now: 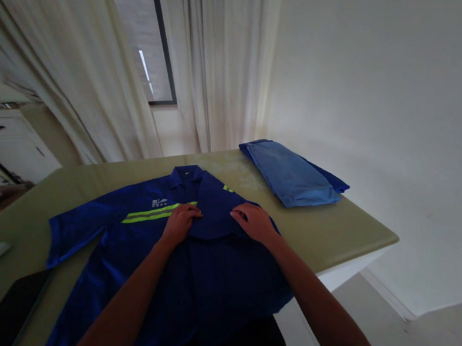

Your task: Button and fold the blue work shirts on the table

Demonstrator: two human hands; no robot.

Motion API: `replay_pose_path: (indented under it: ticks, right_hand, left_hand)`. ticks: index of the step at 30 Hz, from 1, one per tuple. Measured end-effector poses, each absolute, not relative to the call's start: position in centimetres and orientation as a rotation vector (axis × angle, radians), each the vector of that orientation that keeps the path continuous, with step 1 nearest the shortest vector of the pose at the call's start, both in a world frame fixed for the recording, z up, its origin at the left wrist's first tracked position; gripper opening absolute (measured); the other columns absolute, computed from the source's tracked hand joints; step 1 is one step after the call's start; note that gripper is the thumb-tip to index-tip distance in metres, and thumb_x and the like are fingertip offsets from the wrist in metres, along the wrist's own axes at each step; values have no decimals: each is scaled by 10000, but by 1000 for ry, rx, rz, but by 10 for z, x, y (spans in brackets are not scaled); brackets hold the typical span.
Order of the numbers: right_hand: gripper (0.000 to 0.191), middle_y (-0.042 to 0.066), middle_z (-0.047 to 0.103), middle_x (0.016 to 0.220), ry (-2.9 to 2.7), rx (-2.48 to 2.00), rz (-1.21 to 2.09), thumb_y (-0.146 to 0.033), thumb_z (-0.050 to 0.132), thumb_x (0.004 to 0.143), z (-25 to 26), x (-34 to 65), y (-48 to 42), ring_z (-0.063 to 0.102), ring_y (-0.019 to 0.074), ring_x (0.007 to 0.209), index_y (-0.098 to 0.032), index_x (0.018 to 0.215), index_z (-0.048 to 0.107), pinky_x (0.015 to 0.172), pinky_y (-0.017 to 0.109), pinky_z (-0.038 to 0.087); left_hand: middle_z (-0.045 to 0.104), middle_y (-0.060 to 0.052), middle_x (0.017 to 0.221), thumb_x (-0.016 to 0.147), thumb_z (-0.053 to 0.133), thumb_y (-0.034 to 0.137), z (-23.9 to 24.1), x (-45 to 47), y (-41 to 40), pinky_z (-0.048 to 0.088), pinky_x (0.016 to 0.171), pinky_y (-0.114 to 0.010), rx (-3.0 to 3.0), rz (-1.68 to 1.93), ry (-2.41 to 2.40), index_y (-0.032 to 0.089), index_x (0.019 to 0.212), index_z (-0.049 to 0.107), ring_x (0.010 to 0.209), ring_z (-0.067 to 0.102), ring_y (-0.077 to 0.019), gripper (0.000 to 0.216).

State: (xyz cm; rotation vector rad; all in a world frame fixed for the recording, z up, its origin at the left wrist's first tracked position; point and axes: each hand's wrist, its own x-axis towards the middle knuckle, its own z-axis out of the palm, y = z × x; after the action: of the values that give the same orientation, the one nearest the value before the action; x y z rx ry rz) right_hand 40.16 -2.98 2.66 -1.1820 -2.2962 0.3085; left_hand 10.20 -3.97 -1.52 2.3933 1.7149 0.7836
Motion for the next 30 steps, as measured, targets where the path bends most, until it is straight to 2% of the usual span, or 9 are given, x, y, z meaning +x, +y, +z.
replay_pose_path:
  ticks: [3,7,10,13,18,21,24,28,30]
  right_hand:
    - [448,131,729,1300,-2250,-1214,208,-485,475,1066,41,365,-12,660,279,1229,-203,1332,701,1118,434,466]
    - [581,170,507,1603,-2418,-1264,211,-471,468,1063,25,305,11,463,318,1489,-166,1556,513,1243,504,328]
    - [621,182,363,1691,-2527,-1365,273,-471,434,1081,-2,280,24,341,325,1572,-148,1612,428,1273,529,265]
    - [621,165,313,1714,-2566,-1364,293,-482,413,1094,-18,278,33,272,313,1604,-164,1627,409,1294,542,211]
    - [632,184,383,1676,-2700,-1199,455,-476,477,1073,0,310,28,349,301,1574,-118,1593,471,1296,476,263]
    - [743,203,427,1647,-2757,-1035,516,-576,552,1025,12,345,-2,408,315,1542,-101,1592,475,1286,464,309]
    - [866,154,392,1680,-2809,-889,466,-609,679,938,12,383,-37,389,317,1552,-178,1639,409,1276,477,338]
    - [588,115,573,1556,-2742,-1034,221,-222,583,976,9,429,-56,550,287,1427,-232,1561,533,1218,491,420]
    - [568,104,689,1413,-2643,-1145,105,-88,511,929,12,447,-53,645,277,1300,-245,1460,639,1168,494,464]
  left_hand:
    - [773,-54,1149,936,477,126,-13,104,-41,484,1088,-402,2360,860,1679,242,1063,813,1114,679,-225,377]
    - [788,-57,1063,890,522,135,-8,107,-51,527,1033,-374,2396,896,1589,226,1047,795,1050,710,-226,328]
    - [790,-48,1010,852,518,89,-7,108,-57,543,992,-352,2411,912,1513,218,979,784,986,725,-211,321]
    - [786,-44,1033,877,527,104,-7,109,-58,552,974,-329,2421,926,1464,224,1006,779,987,728,-195,308]
    - [758,-73,1208,951,570,242,-4,109,-58,517,1091,-378,2483,880,1448,238,1145,773,1175,683,-233,281]
    - [749,-58,1280,911,550,160,-7,104,-58,485,1151,-400,2485,793,1421,249,1138,785,1239,665,-234,339]
    - [730,-41,1349,847,506,58,-12,98,-58,451,1198,-390,2457,762,1375,254,1179,781,1319,630,-213,473]
    - [746,-57,1314,888,530,93,-13,103,-57,469,1181,-387,2368,846,1295,239,1164,780,1297,649,-210,400]
    - [765,-69,1248,937,541,151,-11,113,-57,504,1139,-395,2280,978,1307,228,1137,777,1235,683,-214,319]
